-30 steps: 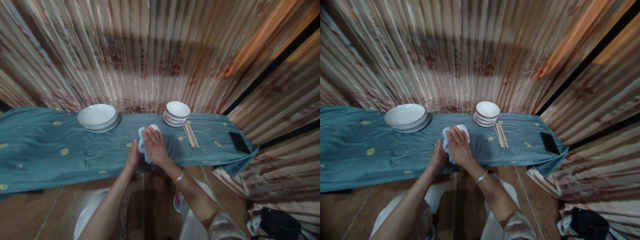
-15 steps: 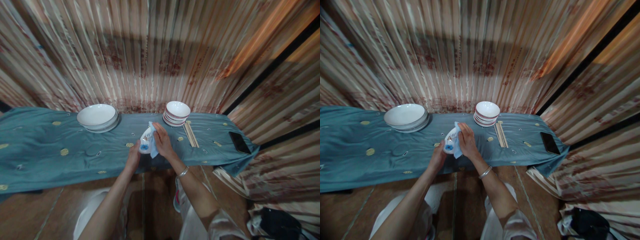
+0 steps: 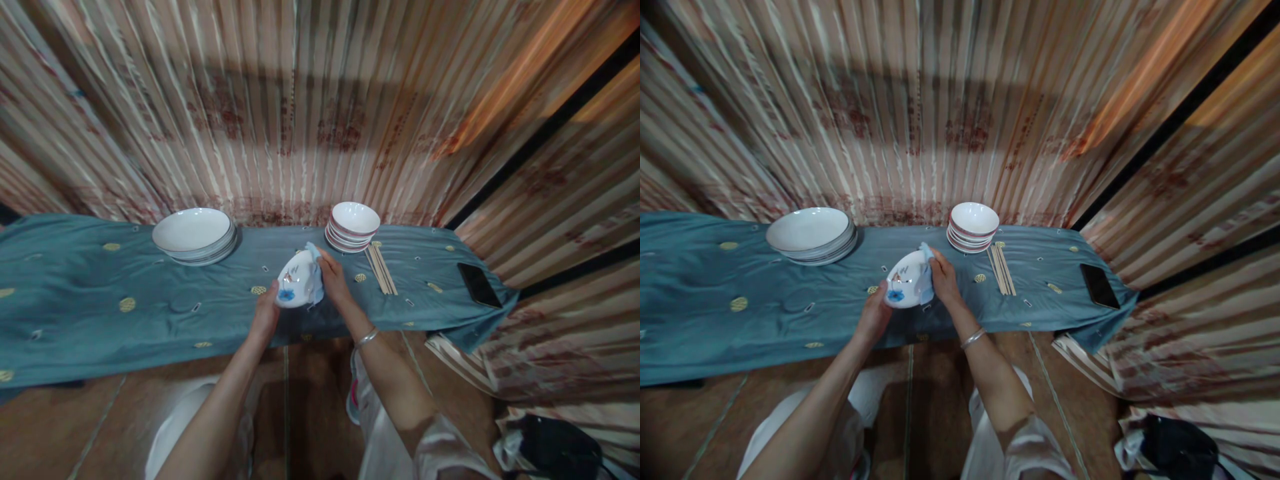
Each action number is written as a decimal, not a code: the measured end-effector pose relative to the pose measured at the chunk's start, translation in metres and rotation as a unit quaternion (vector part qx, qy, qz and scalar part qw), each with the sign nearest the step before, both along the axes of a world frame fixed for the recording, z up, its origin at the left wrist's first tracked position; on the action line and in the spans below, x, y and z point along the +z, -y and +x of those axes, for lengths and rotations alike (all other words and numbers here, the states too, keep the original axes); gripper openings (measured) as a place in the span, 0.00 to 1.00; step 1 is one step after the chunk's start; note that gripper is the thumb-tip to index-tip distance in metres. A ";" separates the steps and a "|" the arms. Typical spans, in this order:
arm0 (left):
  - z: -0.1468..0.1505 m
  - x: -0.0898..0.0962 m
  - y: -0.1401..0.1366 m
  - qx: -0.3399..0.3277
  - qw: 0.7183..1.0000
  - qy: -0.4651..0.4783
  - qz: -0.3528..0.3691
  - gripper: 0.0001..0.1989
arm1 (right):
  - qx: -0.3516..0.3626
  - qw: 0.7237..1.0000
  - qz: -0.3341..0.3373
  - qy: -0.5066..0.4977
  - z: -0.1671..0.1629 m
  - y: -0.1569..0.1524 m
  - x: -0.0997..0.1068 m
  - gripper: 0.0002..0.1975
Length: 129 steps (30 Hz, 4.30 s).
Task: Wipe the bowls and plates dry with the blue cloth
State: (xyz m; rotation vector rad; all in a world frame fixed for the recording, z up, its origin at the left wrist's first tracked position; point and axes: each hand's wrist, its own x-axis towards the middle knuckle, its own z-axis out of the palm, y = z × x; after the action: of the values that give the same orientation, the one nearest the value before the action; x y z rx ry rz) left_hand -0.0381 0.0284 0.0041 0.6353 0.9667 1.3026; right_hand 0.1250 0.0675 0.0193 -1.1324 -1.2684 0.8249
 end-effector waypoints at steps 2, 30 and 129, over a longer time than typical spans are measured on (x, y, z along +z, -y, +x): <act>0.000 0.000 0.000 0.009 1.000 0.015 0.007 0.26 | -0.005 0.999 -0.017 -0.032 0.001 -0.002 -0.004 0.21; -0.002 0.018 0.002 0.076 0.984 0.158 -0.022 0.18 | 0.005 0.969 -0.148 -0.197 -0.013 0.000 -0.037 0.09; 0.002 0.031 0.005 0.032 0.972 0.226 -0.056 0.26 | -0.031 0.893 0.146 0.425 -0.040 0.038 0.017 0.18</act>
State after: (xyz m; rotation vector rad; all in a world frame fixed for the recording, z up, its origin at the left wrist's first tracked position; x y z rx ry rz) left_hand -0.0366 0.0230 0.0355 0.2040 0.6821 1.3614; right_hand 0.0853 0.0293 0.0361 -1.3194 -1.9761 0.0302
